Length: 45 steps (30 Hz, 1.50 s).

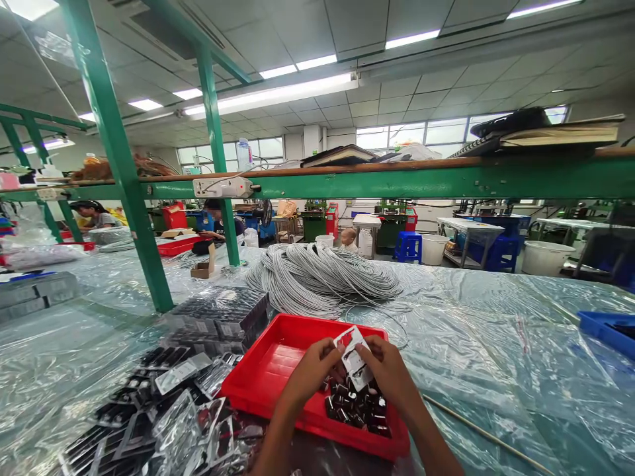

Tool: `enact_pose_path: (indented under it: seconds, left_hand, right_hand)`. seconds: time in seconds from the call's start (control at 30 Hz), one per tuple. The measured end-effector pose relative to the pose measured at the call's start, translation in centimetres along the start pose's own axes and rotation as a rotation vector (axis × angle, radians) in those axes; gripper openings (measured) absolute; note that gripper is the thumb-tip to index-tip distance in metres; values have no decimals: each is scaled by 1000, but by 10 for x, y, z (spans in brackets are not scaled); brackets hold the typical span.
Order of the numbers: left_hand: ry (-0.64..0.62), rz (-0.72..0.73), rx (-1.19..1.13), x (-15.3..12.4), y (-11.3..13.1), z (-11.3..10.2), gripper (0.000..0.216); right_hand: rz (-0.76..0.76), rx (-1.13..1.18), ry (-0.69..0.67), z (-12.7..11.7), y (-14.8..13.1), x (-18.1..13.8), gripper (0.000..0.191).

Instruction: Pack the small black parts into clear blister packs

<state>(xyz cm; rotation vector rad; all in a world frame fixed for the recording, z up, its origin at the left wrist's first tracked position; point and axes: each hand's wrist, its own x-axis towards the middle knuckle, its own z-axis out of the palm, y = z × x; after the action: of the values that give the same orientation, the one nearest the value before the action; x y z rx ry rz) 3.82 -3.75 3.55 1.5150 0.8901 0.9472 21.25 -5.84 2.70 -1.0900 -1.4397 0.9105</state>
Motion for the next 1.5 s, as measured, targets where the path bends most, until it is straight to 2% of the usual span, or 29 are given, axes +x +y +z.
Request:
enact_pose_path:
  seconds: [0.13,0.27,0.53,0.67,0.87,1.03,1.1,1.17,1.23,1.27,1.33,1.5]
  left_hand:
    - [-82,-1,-40,-3,4,4,41]
    - [-94,69,-90,-5,9,6,34]
    - [-90,57,-87,-6,10,5,30]
    - [-66,93,-47,-5,9,5,24]
    - [5,111,-63,-3,11,13,26]
    - [57,96,-164,3,-1,20,25]
    - [75,101,-151,7,-10,22,23]
    - [104,99,-131,11,-16,23,21]
    - [131,106,-101,13,-18,22,19]
    - [141,122,-67,12,-18,21,17]
    - [159,161,20,9,-14,19,10]
    - [80,215,143,-1,-4,18,9]
  right_hand:
    - [-41,-24,125,-1,-5,-1,35]
    - [-17,5,150,0,-6,-2,38]
    - [-127,-167,224,4,-15,-7,34]
    - [-119,-176,220,6,-17,-9,33]
    - [-35,32,183,13,-15,-8,39]
    - [156,313,107,18,5,-3,43]
    - [137,230,168,18,11,-2,43]
    - [-5,-4,332,18,13,-3,39]
    - [-174,-235,420,19,10,-4,30]
    - [-225,-307,405,19,8,-4,27]
    - [-224,-356,315,19,5,-5,24]
    - [-70,-176,89,13,3,-5,26]
